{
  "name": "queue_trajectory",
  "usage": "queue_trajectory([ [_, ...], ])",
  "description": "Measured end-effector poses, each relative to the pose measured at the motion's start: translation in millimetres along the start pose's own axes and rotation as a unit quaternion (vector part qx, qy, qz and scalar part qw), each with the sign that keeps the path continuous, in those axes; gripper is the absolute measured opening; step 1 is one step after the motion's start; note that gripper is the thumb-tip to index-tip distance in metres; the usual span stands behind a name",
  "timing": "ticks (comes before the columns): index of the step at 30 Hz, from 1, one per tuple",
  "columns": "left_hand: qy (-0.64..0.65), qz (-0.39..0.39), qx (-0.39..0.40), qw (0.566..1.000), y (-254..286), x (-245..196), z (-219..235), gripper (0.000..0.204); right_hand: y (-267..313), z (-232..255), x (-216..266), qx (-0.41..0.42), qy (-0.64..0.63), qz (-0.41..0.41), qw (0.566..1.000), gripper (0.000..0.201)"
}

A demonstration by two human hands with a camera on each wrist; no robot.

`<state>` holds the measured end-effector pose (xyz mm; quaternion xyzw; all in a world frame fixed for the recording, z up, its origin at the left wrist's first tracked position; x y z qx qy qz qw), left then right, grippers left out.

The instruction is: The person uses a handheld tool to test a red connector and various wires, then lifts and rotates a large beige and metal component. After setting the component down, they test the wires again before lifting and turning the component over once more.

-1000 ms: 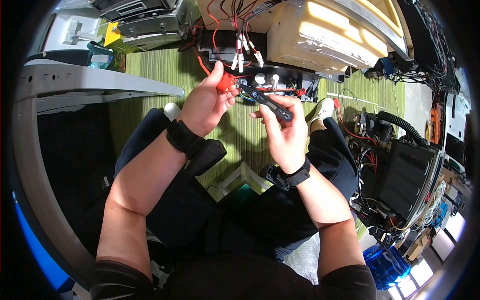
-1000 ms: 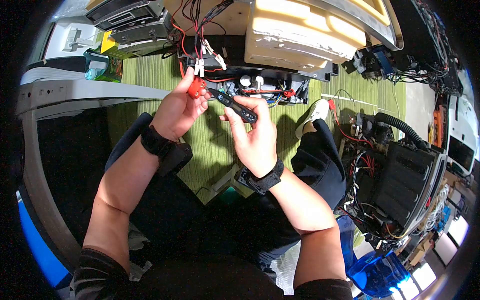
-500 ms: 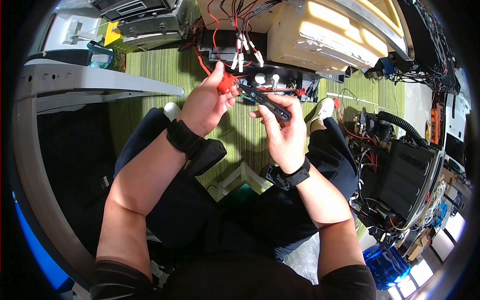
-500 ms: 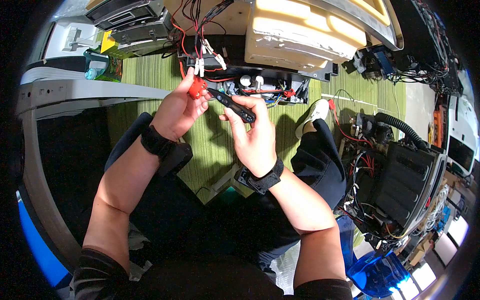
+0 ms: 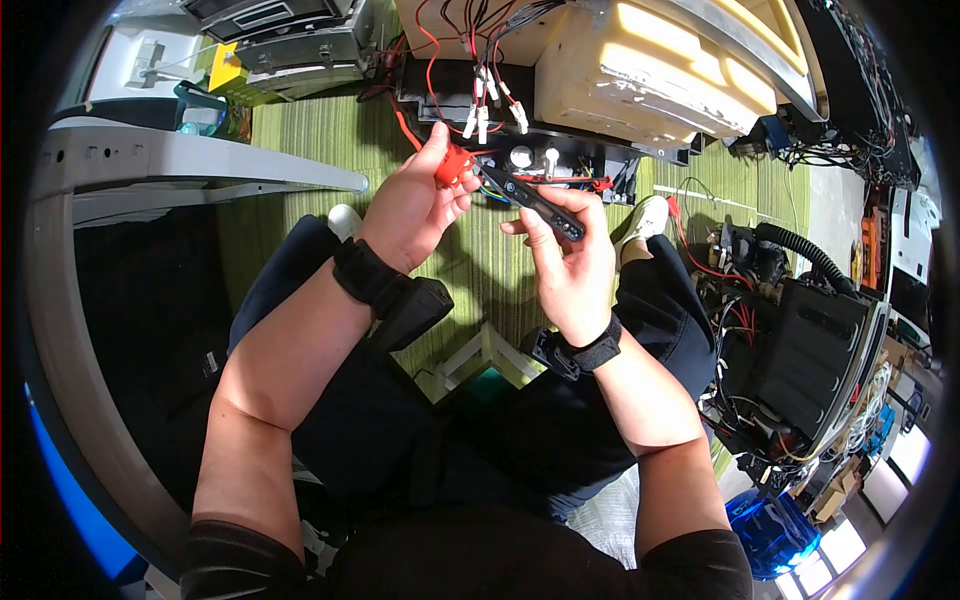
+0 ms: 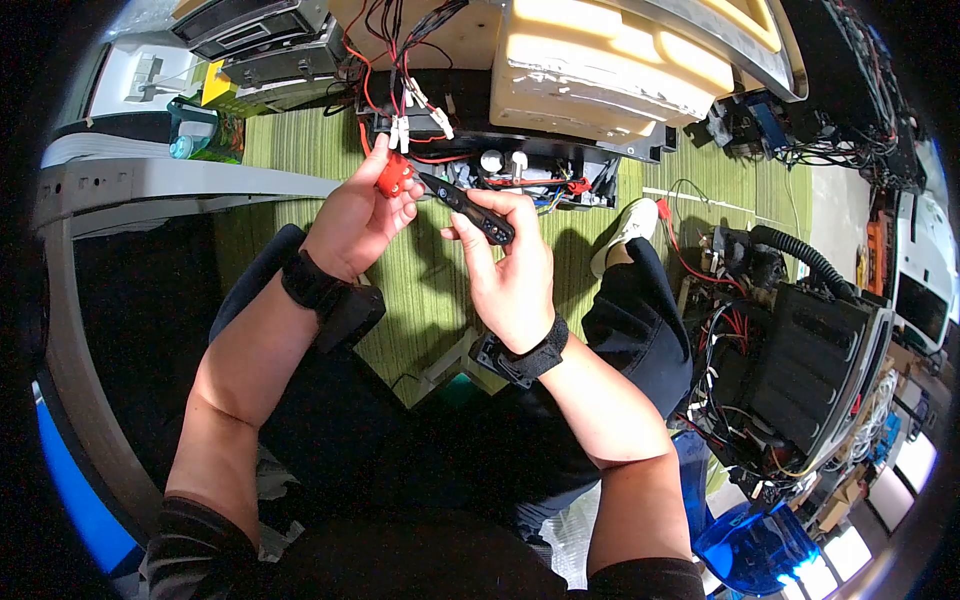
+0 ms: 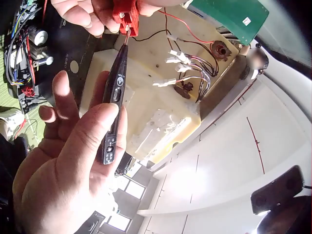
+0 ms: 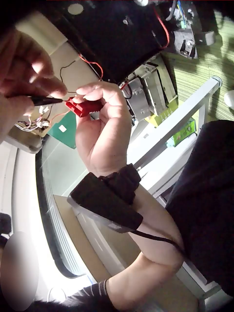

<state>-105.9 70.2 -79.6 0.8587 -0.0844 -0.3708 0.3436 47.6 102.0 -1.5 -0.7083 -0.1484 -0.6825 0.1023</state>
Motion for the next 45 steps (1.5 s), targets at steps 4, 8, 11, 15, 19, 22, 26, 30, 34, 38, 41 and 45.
queue_trajectory([
  [4, 0.002, 0.008, -0.011, 1.000, -0.8, 1.2, 2.3, 0.033, 1.0, -0.3, 0.1, 0.002, -0.012, 0.010, 1.000, 0.022],
  [8, 0.009, 0.004, -0.010, 1.000, -1.3, 0.8, 1.8, 0.034, 1.5, -1.4, 0.7, 0.003, -0.017, 0.007, 1.000, 0.022],
  [11, 0.014, 0.001, -0.011, 1.000, -1.3, 0.6, 1.7, 0.033, 1.1, -1.1, -0.7, 0.003, -0.014, 0.002, 1.000, 0.022],
  [15, 0.012, 0.000, -0.014, 1.000, -1.6, 0.6, 2.4, 0.033, 1.0, -1.3, -0.3, 0.001, -0.014, 0.008, 1.000, 0.021],
  [19, 0.007, 0.002, -0.014, 1.000, -0.4, 0.1, 1.6, 0.033, 1.1, -1.3, -0.8, 0.005, -0.012, 0.007, 1.000, 0.021],
  [22, 0.009, -0.001, -0.010, 1.000, -0.6, -0.2, 1.0, 0.033, 0.9, -1.6, -0.5, 0.005, -0.013, 0.001, 1.000, 0.022],
  [26, 0.013, -0.003, -0.008, 1.000, -0.5, -0.7, 0.1, 0.033, 1.1, -1.7, -0.6, 0.004, -0.017, -0.003, 1.000, 0.022],
  [30, 0.014, -0.003, -0.009, 1.000, -1.0, -0.4, 0.5, 0.033, 0.7, -1.7, 0.2, 0.006, -0.015, 0.002, 1.000, 0.022],
  [34, 0.012, 0.001, -0.014, 1.000, -1.4, 0.5, 2.0, 0.033, 0.9, -0.9, -2.3, 0.007, -0.008, 0.002, 1.000, 0.023],
  [38, 0.010, -0.003, 0.001, 1.000, 0.3, -0.8, -1.0, 0.032, 1.2, -0.7, -2.0, 0.005, -0.003, 0.010, 1.000, 0.023],
  [41, -0.002, -0.004, -0.001, 1.000, 2.9, -1.0, -0.4, 0.032, 3.2, -0.1, -2.5, 0.007, -0.001, 0.009, 1.000, 0.023],
  [45, -0.006, 0.004, -0.006, 1.000, 4.1, 4.2, 2.2, 0.031, 7.6, 1.6, -3.8, 0.010, 0.020, 0.007, 1.000, 0.024],
])
Point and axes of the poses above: each hand's wrist, its own y-axis away from the middle knuckle, its own z-axis out of the back of the hand, x = y × z, the point moved 10 cm from there along -y, towards the middle knuckle, and after that the axes turned 6 degrees about -y, right-handed, at the moved point
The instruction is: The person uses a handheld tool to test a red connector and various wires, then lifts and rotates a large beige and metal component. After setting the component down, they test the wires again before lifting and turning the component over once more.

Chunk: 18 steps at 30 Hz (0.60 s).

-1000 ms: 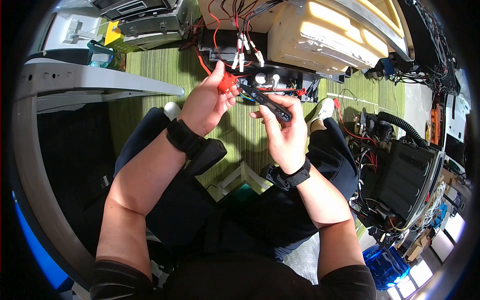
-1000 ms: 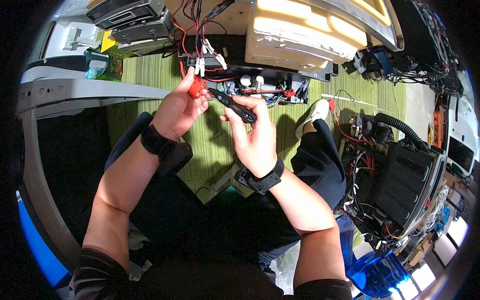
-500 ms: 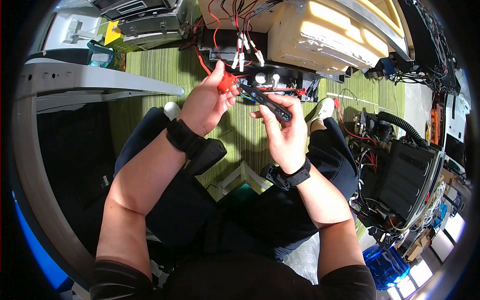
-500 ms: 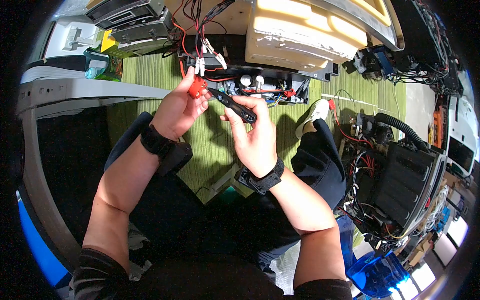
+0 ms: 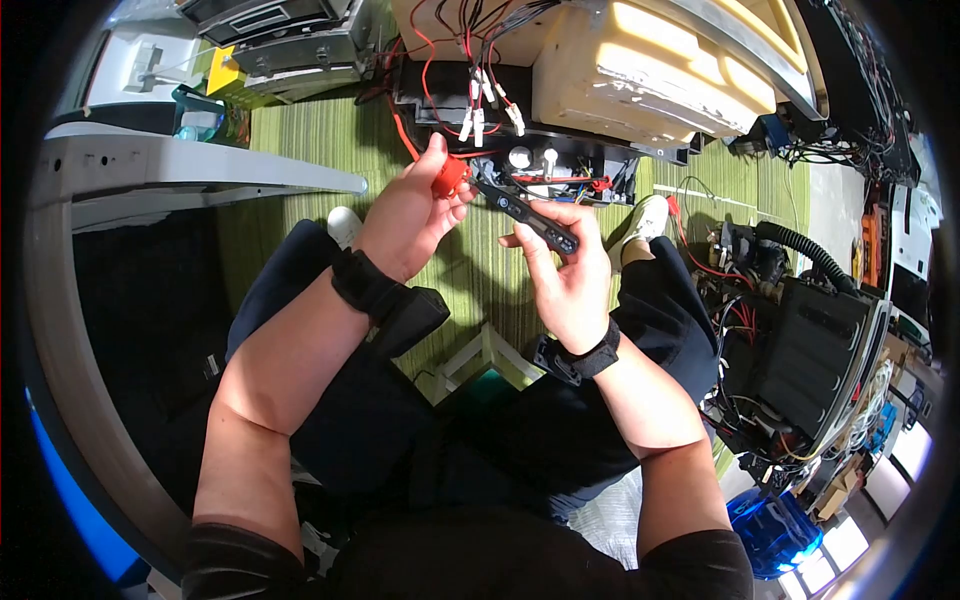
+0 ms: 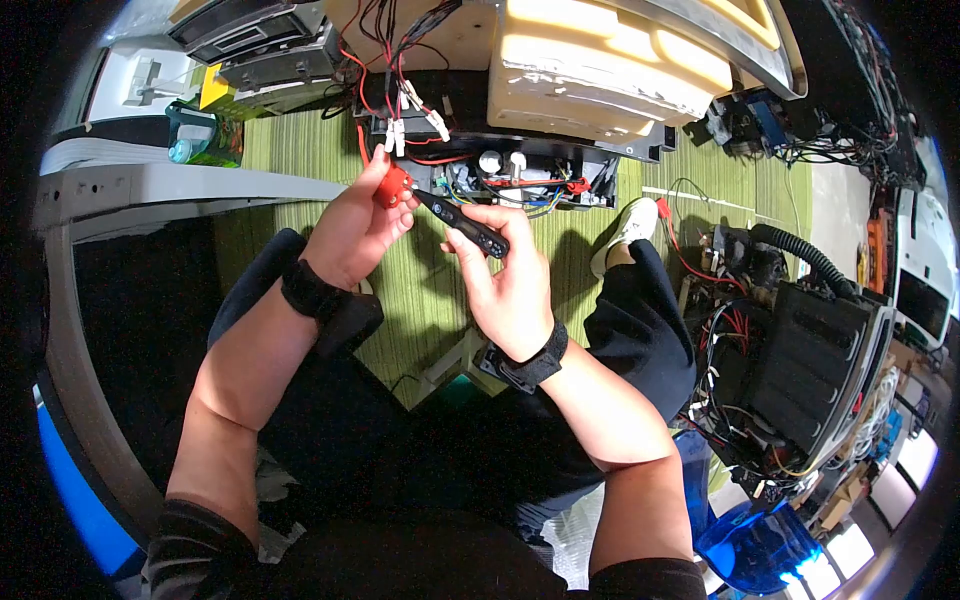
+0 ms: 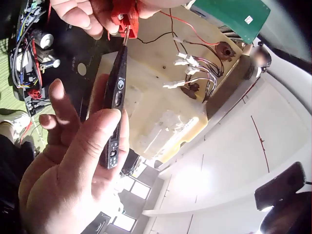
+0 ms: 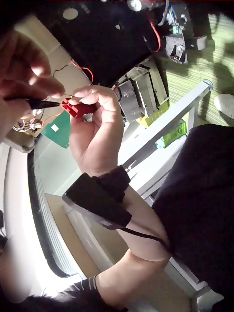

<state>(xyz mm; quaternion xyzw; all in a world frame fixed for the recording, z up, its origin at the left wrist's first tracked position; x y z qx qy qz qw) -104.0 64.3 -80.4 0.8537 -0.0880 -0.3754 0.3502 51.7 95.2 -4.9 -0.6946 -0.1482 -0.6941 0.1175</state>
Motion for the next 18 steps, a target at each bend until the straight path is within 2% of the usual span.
queue_trajectory([
  [5, -0.043, 0.017, -0.068, 0.997, 3.4, 10.7, 8.4, 0.032, 7.2, 10.7, -8.6, -0.008, 0.014, -0.001, 1.000, 0.024],
  [9, -0.041, 0.024, -0.062, 0.997, -10.0, 26.7, 29.0, 0.030, 15.6, 26.8, -19.4, -0.018, 0.010, -0.018, 1.000, 0.024],
  [11, -0.100, 0.063, -0.111, 0.987, -24.1, 46.4, 57.9, 0.027, 18.7, 36.6, -22.0, -0.025, 0.028, -0.021, 0.999, 0.023],
  [12, -0.103, 0.062, -0.111, 0.987, -30.4, 52.3, 61.8, 0.027, 20.0, 41.2, -22.9, -0.027, 0.025, -0.020, 0.999, 0.023],
  [14, -0.130, 0.059, -0.182, 0.973, -38.0, 60.6, 81.0, 0.022, 23.2, 52.3, -28.3, -0.039, 0.020, -0.033, 0.998, 0.022],
  [15, -0.133, 0.058, -0.183, 0.972, -45.2, 66.7, 82.1, 0.022, 24.1, 56.8, -28.8, -0.041, 0.018, -0.037, 0.998, 0.022],
  [17, -0.214, 0.041, -0.262, 0.940, -57.7, 72.1, 99.2, 0.019, 25.0, 63.4, -20.6, -0.050, 0.013, -0.025, 0.998, 0.022],
  [18, -0.215, 0.038, -0.264, 0.940, -75.3, 85.5, 115.5, 0.019, 24.9, 67.3, -15.5, -0.055, 0.011, -0.013, 0.998, 0.021],
])
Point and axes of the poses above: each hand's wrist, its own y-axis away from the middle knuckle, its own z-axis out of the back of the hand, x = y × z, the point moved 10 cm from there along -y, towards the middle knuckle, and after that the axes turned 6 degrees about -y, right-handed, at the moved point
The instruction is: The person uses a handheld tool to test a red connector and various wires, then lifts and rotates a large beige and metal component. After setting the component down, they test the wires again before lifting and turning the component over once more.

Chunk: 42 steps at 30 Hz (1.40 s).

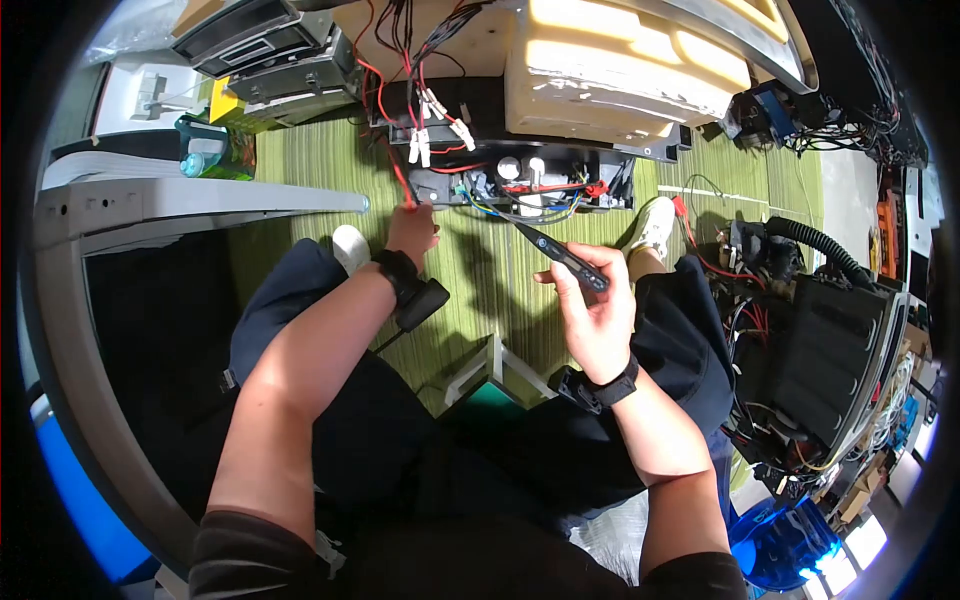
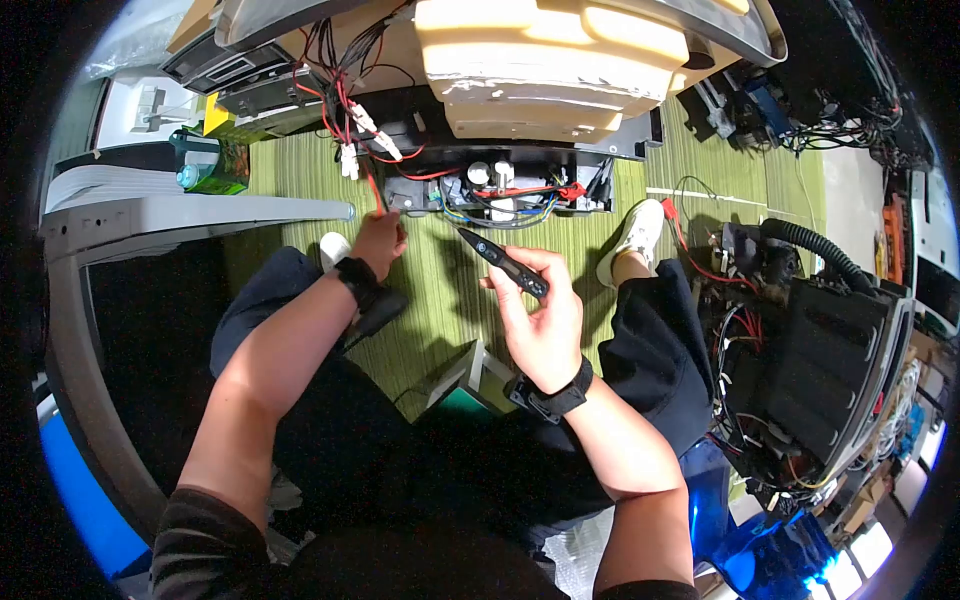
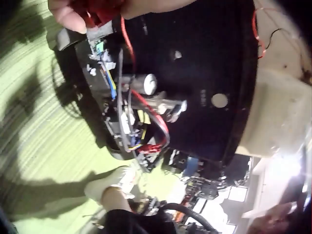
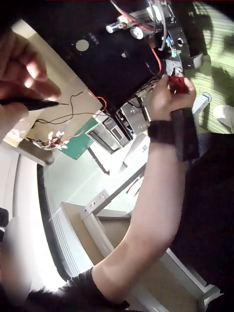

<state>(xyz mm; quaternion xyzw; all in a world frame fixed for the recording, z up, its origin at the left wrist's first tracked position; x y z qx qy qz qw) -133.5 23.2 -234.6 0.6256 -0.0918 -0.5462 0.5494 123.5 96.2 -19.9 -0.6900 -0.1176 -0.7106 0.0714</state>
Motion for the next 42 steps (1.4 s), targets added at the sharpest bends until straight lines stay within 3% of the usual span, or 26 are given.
queue_trajectory([
  [2, -0.127, -0.113, 0.129, 0.977, -46.5, 17.9, -26.7, 0.021, 0.1, 4.4, 4.2, 0.004, -0.011, 0.001, 1.000, 0.022],
  [3, -0.128, -0.115, 0.126, 0.977, -54.2, 25.7, -34.9, 0.021, 0.1, 7.5, 8.2, -0.001, -0.032, -0.004, 0.999, 0.023],
  [5, -0.165, -0.217, 0.040, 0.961, -55.5, 11.9, -50.3, 0.026, -0.8, 14.5, 14.5, -0.006, -0.052, -0.008, 0.999, 0.024],
  [6, -0.166, -0.219, 0.040, 0.961, -52.9, 9.3, -61.8, 0.026, -1.0, 18.8, 16.7, -0.006, -0.054, -0.007, 0.998, 0.024],
  [8, -0.144, -0.204, -0.034, 0.968, -49.8, 4.7, -62.1, 0.027, -1.6, 27.7, 22.9, -0.014, -0.045, 0.008, 0.999, 0.023],
  [10, -0.161, -0.203, -0.068, 0.964, -76.9, 17.4, -60.9, 0.024, -2.8, 34.0, 27.1, -0.020, -0.060, 0.008, 0.998, 0.023],
  [12, -0.361, -0.273, -0.167, 0.876, -85.3, 0.8, -58.5, 0.023, -6.1, 48.4, 32.4, -0.047, -0.100, 0.013, 0.994, 0.023],
  [13, -0.358, -0.182, -0.142, 0.905, -102.9, 13.3, -54.0, 0.026, -6.4, 52.7, 32.2, -0.051, -0.103, -0.001, 0.993, 0.023],
  [16, -0.314, -0.152, -0.091, 0.933, -83.6, -0.8, -56.7, 0.033, -6.7, 63.0, 32.4, -0.064, -0.114, 0.001, 0.991, 0.023],
  [20, -0.342, -0.234, -0.144, 0.899, -97.0, -10.8, -61.0, 0.046, -4.3, 68.8, 34.9, -0.074, -0.130, -0.002, 0.989, 0.023],
  [24, -0.346, -0.242, -0.161, 0.892, -90.7, -18.8, -60.7, 0.049, -3.0, 69.4, 36.7, -0.067, -0.115, 0.003, 0.991, 0.024],
  [27, -0.413, -0.265, -0.169, 0.855, -113.7, -16.6, -58.7, 0.049, -4.2, 69.0, 35.9, -0.070, -0.117, -0.004, 0.991, 0.024],
  [29, -0.368, -0.267, -0.088, 0.886, -173.4, 15.7, -61.2, 0.037, -4.5, 67.6, 37.2, -0.065, -0.121, 0.000, 0.991, 0.024],
  [30, -0.368, -0.266, -0.090, 0.887, -157.8, 6.4, -65.2, 0.037, -4.7, 66.4, 37.6, -0.063, -0.121, 0.000, 0.991, 0.024],
  [31, -0.128, -0.166, -0.070, 0.975, -134.8, 4.6, -63.0, 0.026, -5.1, 66.1, 38.2, -0.066, -0.126, 0.000, 0.990, 0.024],
  [32, 0.121, -0.054, -0.044, 0.990, -116.5, 12.9, -69.1, 0.016, -5.5, 66.0, 38.9, -0.069, -0.130, 0.001, 0.989, 0.024],
  [36, 0.191, -0.020, -0.030, 0.981, -101.4, 7.9, -73.9, 0.005, -7.4, 66.1, 40.5, -0.067, -0.130, 0.001, 0.989, 0.024],
  [38, 0.191, -0.064, 0.029, 0.979, -113.2, 10.6, -81.6, 0.007, -7.5, 66.0, 41.6, -0.072, -0.130, 0.004, 0.989, 0.024],
  [42, 0.093, -0.129, 0.054, 0.986, -140.1, 25.5, -76.5, 0.005, -7.1, 62.9, 45.6, -0.068, -0.124, 0.010, 0.990, 0.024],
])
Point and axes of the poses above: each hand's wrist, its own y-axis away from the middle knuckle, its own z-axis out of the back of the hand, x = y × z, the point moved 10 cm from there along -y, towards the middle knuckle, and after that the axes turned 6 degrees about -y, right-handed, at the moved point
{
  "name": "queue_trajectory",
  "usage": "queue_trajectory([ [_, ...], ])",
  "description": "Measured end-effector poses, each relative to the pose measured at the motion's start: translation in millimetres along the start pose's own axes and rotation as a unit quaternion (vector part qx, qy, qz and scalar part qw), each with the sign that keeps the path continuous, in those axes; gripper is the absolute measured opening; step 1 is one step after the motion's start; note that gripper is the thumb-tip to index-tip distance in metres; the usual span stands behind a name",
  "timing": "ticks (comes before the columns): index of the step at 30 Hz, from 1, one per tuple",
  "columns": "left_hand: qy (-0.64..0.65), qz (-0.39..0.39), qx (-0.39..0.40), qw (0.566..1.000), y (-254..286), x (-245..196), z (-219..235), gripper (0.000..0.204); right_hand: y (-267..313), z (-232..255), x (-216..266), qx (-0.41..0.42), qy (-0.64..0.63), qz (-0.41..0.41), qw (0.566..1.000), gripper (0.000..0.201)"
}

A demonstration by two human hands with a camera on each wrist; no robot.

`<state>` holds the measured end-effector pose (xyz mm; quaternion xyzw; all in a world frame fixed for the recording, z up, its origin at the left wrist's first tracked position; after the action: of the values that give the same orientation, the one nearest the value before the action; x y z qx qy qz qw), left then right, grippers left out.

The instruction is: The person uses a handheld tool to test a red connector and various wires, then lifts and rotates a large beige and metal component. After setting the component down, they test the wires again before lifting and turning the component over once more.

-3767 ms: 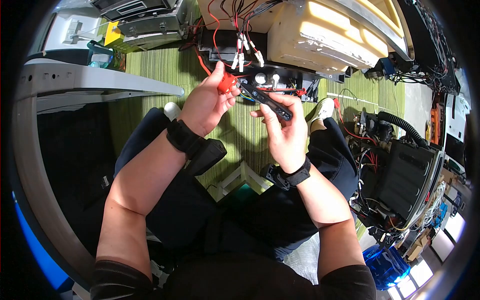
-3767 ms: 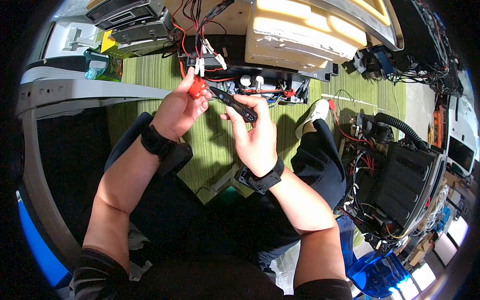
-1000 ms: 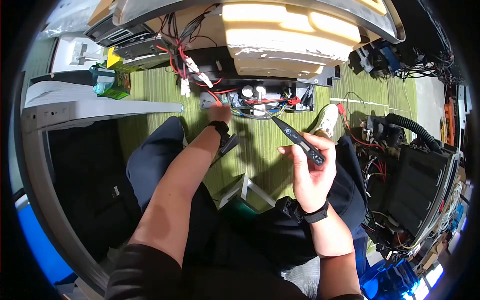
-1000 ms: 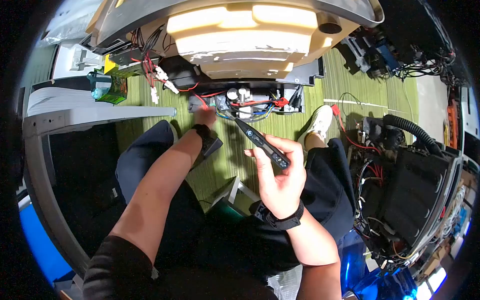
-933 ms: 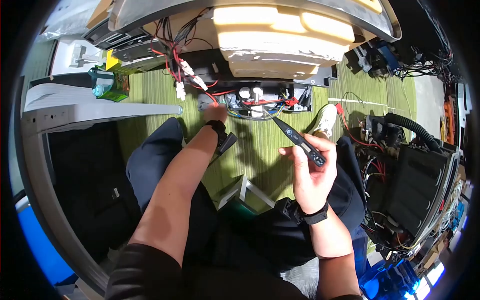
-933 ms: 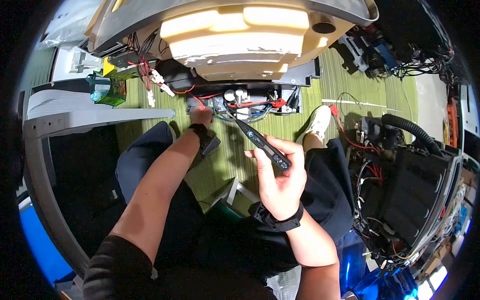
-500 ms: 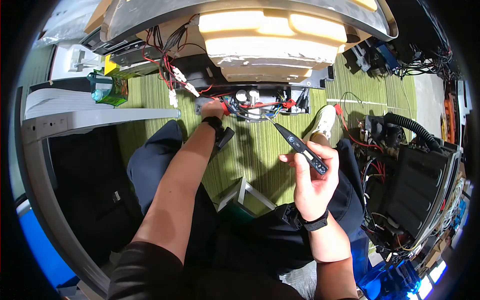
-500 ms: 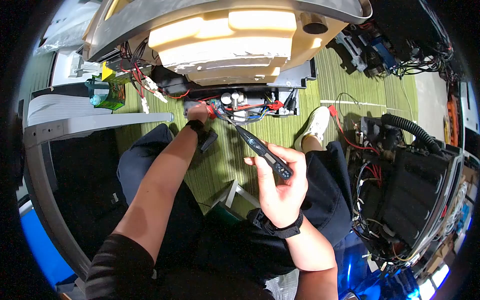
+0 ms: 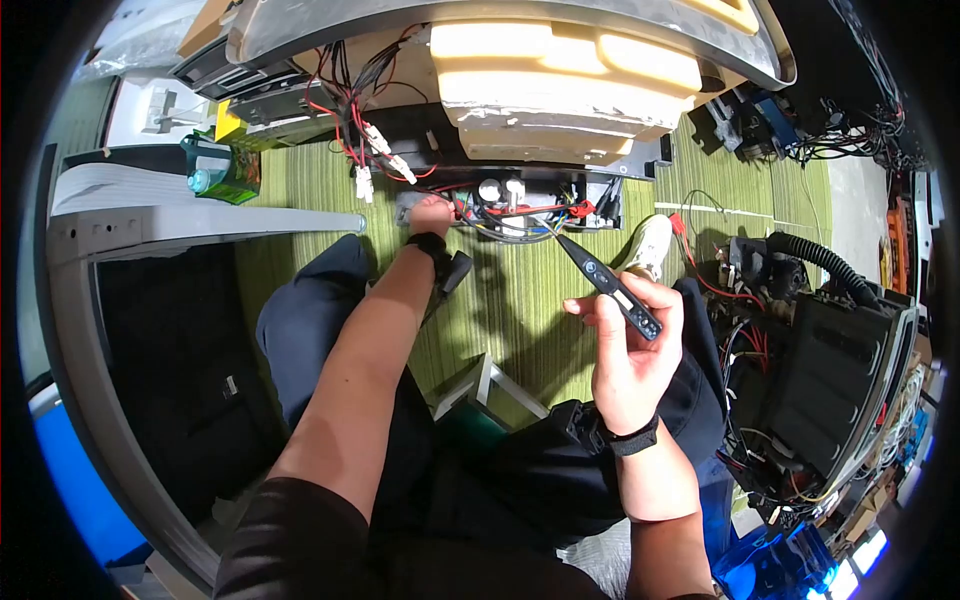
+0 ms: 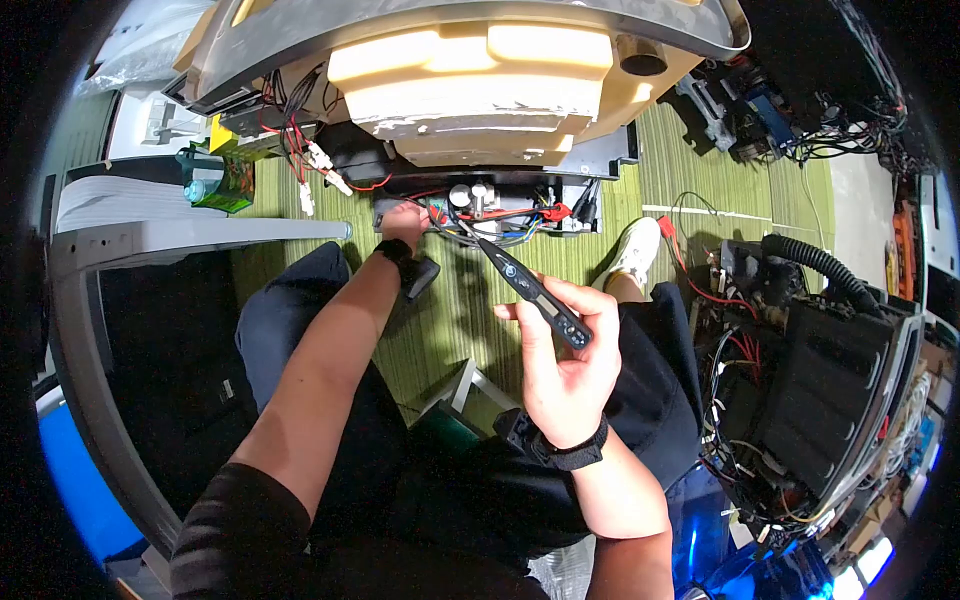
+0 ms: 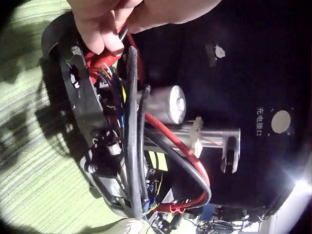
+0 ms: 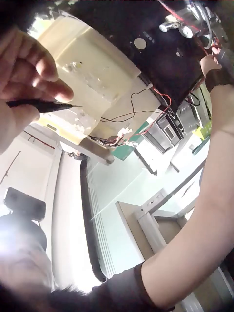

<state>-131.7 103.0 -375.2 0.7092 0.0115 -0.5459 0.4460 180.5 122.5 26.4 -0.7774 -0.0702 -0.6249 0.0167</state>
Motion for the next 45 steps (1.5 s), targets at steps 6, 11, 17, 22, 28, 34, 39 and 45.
queue_trajectory([
  [6, -0.194, -0.107, -0.159, 0.962, -33.1, 44.6, 64.5, 0.014, 1.5, -7.9, 3.7, 0.005, 0.003, -0.007, 1.000, 0.022],
  [11, -0.145, -0.061, 0.047, 0.986, 57.2, 6.0, 34.5, 0.008, 4.3, -17.4, 3.2, 0.016, 0.019, 0.011, 1.000, 0.022],
  [17, -0.055, 0.138, 0.099, 0.984, 174.1, -32.4, 18.3, 0.016, 9.4, -35.2, 11.2, 0.051, -0.012, 0.036, 0.998, 0.021],
  [22, -0.031, 0.130, 0.193, 0.972, 261.3, -119.0, -6.6, 0.016, 9.7, -34.5, 21.5, 0.027, -0.018, 0.055, 0.998, 0.019],
  [28, 0.009, 0.064, 0.254, 0.965, 292.0, -198.5, -25.5, 0.013, 8.9, -36.6, 20.7, 0.023, -0.059, 0.067, 0.996, 0.017],
  [34, 0.065, -0.016, 0.103, 0.992, 216.3, -176.2, 7.5, 0.019, 6.0, -57.2, 0.7, 0.017, -0.082, 0.032, 0.996, 0.009],
  [39, 0.087, -0.059, 0.030, 0.994, 192.8, -204.4, 2.7, 0.026, -1.4, -70.5, 0.7, 0.020, -0.053, 0.032, 0.998, 0.008],
  [45, 0.126, -0.139, -0.017, 0.982, 190.0, -245.5, 7.1, 0.024, -11.3, -92.7, 24.8, 0.024, -0.094, 0.061, 0.993, 0.008],
])
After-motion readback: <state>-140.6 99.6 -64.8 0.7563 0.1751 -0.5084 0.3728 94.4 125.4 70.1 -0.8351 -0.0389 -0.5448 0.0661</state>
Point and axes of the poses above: each hand's wrist, its own y-axis away from the middle knuckle, its own z-axis out of the back of the hand, x = y × z, the point moved 10 cm from there along -y, towards the middle knuckle, and after that the axes turned 6 degrees about -y, right-handed, at the moved point
